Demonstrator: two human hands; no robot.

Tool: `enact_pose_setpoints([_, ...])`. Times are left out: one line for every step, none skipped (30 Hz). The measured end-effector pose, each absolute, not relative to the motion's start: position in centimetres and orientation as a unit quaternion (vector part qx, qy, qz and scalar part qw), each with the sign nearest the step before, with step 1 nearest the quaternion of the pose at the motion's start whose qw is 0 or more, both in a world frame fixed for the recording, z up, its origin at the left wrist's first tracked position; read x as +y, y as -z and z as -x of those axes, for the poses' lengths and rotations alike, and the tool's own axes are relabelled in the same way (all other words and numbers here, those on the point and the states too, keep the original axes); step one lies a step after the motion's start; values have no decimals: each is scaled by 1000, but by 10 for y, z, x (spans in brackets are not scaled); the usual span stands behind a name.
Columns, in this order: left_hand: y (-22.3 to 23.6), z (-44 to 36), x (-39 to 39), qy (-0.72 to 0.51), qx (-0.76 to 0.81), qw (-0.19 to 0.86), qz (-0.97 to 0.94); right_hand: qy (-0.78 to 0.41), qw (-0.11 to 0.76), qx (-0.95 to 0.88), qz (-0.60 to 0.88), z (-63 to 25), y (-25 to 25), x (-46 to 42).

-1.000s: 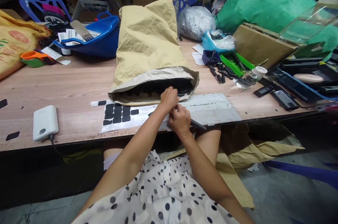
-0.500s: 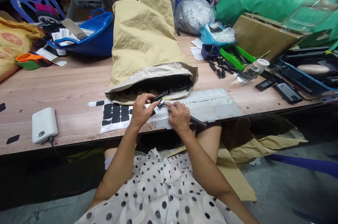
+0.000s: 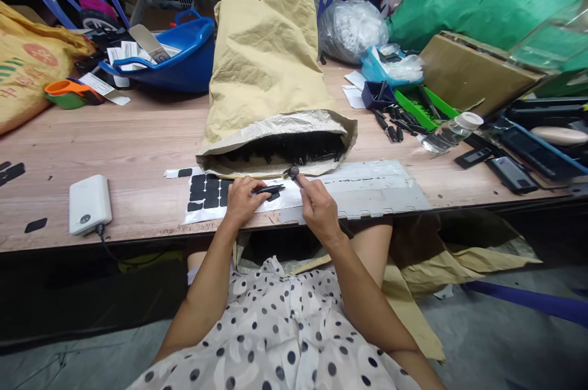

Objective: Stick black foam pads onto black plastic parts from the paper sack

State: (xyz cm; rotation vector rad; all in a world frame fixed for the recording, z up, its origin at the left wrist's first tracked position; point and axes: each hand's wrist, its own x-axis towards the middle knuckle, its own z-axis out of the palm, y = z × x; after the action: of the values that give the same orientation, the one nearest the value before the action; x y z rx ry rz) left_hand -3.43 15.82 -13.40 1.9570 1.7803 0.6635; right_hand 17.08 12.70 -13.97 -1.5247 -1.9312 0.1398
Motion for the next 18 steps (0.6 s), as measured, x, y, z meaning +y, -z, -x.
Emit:
enact_pose_setpoints([134, 34, 158, -239, 639, 207, -701, -68, 337, -743, 574, -168, 138, 125])
enact_pose_setpoints([134, 34, 158, -240, 640, 209, -700, -77, 336, -750, 564, -164, 137, 123])
enact_pose_setpoints([135, 34, 159, -240, 641, 212, -697, -83, 330, -759, 556, -161, 136, 122])
enact_pose_setpoints([135, 34, 159, -239, 643, 215, -695, -84, 321, -768, 549, -158, 136, 122])
enact_pose_setpoints([136, 34, 159, -239, 645, 220, -692, -81, 308, -776, 544, -156, 135, 122])
enact_pose_setpoints([136, 34, 160, -240, 646, 224, -689, -74, 296, -783, 541, -154, 134, 122])
enact_pose_setpoints([137, 34, 161, -242, 647, 227, -687, -64, 285, -789, 540, -152, 133, 122])
enact_pose_setpoints([138, 34, 161, -245, 647, 230, -685, -53, 277, -793, 540, -150, 132, 123])
enact_pose_setpoints([138, 34, 162, -249, 646, 231, -683, -41, 272, -795, 540, -148, 131, 123])
enact_pose_setpoints([138, 34, 162, -251, 647, 232, -682, -30, 269, -797, 540, -147, 130, 123])
enact_pose_setpoints([138, 34, 163, -253, 647, 233, -681, -19, 266, -799, 539, -145, 129, 123])
enact_pose_setpoints([138, 34, 163, -253, 648, 234, -680, -10, 260, -802, 538, -144, 129, 123])
enact_pose_setpoints([138, 33, 163, -252, 648, 235, -679, -3, 250, -806, 536, -143, 128, 123])
enact_pose_setpoints([137, 33, 163, -250, 649, 236, -679, 3, 238, -810, 536, -142, 127, 123])
enact_pose_setpoints([136, 33, 163, -249, 650, 238, -678, 6, 226, -813, 537, -142, 127, 123])
enact_pose_setpoints([136, 32, 162, -248, 652, 239, -675, 8, 217, -814, 539, -142, 126, 123])
enact_pose_setpoints([135, 31, 162, -248, 654, 241, -673, 9, 212, -812, 544, -143, 125, 123])
enact_pose_setpoints([134, 31, 162, -249, 656, 243, -670, 9, 212, -809, 549, -144, 124, 123])
